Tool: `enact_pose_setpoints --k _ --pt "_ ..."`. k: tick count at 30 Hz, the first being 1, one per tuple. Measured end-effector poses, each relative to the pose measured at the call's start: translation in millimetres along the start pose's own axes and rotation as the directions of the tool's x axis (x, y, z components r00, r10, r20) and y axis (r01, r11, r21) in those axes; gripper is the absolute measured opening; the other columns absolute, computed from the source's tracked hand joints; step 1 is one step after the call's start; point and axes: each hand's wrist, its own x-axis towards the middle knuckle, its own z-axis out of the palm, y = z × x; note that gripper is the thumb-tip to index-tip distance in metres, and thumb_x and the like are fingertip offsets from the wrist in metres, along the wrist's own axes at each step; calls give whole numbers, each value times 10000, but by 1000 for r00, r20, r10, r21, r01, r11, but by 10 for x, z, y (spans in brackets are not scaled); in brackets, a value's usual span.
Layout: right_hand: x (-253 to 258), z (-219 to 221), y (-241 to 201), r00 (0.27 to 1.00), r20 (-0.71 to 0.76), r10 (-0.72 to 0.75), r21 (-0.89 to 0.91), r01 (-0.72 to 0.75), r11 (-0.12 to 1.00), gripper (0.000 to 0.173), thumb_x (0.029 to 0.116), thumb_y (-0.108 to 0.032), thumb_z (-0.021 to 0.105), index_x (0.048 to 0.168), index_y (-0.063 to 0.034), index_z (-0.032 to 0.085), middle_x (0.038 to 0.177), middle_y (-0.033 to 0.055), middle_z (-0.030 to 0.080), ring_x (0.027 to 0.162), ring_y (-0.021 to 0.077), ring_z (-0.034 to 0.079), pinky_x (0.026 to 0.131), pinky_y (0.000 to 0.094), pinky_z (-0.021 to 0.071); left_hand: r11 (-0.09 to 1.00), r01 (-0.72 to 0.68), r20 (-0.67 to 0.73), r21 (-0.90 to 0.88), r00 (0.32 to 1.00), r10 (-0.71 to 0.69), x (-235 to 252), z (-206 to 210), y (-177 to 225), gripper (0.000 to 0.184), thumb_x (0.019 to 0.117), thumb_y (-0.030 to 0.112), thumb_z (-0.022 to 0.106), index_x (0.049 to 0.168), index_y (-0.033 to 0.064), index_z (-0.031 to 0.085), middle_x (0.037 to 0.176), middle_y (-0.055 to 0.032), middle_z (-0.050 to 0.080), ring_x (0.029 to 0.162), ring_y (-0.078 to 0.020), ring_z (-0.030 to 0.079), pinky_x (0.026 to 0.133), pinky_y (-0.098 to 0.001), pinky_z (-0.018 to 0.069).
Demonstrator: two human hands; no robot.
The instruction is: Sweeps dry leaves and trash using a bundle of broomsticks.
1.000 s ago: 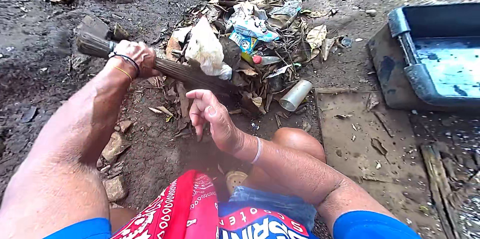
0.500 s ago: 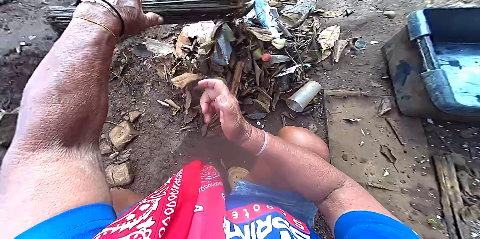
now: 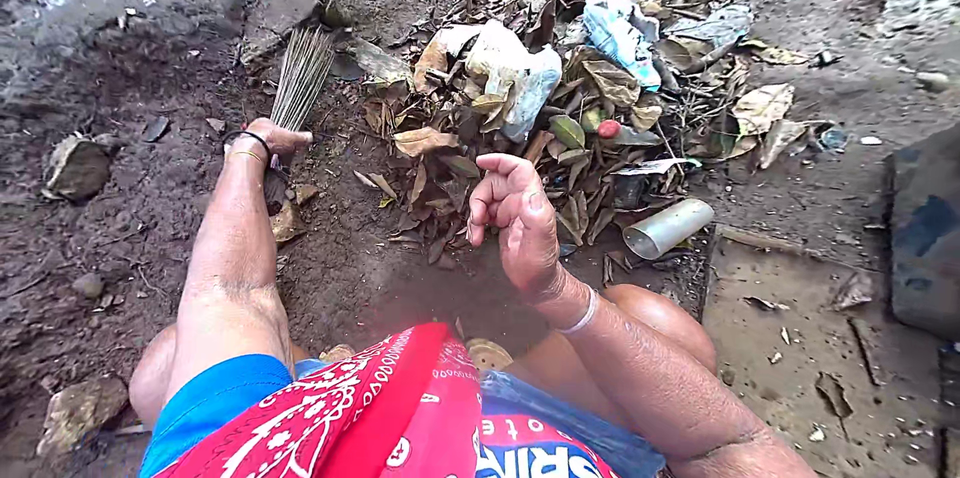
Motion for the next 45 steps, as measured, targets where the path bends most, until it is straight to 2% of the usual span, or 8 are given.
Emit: enact_pose_setpoints --k 4,7,18,26,30,35,41,45 --pt "-50 96 37 997 4 80 17 -80 997 823 973 -736 375 1353 -8 436 760 -98 597 595 17 558 580 221 522 987 -12 97 159 995 -3 245 659 -171 431 879 151 776 1083 -196 620 1166 -386 628 1135 -514 623 963 -678 484" --pt "46 108 35 998 -7 56 -33 -57 998 888 999 -682 351 1354 128 423 790 -82 575 589 0 525 545 201 494 962 -127 169 241 982 88 344 1028 303 456 907 233 738 1130 -154 651 1255 -347 623 1224 -458 603 1033 -612 471" --pt "197 162 134 1000 -3 23 -39 -23 999 987 928 -807 355 1323 94 438 775 -93 554 574 -11 512 540 180 482 849 -472 380 237 850 366 -46 1130 1214 430 845 228 784 1091 -102 660 1172 -277 670 1119 -394 662 960 -572 513" --pt "253 59 166 999 -40 21 -40 -22 999 1005 907 -832 368 1322 81 427 770 -95 560 566 -5 522 547 183 501 936 -335 334 106 899 284 155 1289 859 723 825 242 804 1362 -110 473 1250 -291 639 1158 -381 660 982 -536 528" --pt "282 12 197 996 -81 44 -19 -46 999 983 913 -823 375 1326 69 427 769 -95 555 555 5 513 536 198 500 917 -289 354 -276 856 377 290 1329 598 562 858 156 808 1293 -88 550 1127 -244 679 1033 -320 680 941 -491 534" --pt "317 8 235 993 -93 67 10 -67 998 962 911 -818 391 1320 51 425 745 -96 552 540 16 516 526 207 504 518 51 310 -854 850 426 143 1450 271 97 1019 72 560 949 22 607 652 -54 652 536 -126 639 528 -277 550" --pt "319 21 272 994 -85 65 9 -64 998 991 899 -836 388 1323 59 424 743 -100 555 543 11 520 531 204 507 33 304 277 -952 808 520 -132 1665 96 397 1098 275 274 1010 98 618 775 -75 737 667 -169 732 581 -320 615" --pt "314 34 305 995 -77 58 -4 -59 998 988 904 -834 375 1319 60 429 737 -94 552 538 13 516 532 210 508 282 191 303 -940 848 435 -94 1835 176 211 1082 154 433 1205 9 526 788 -128 692 630 -204 696 575 -346 595"
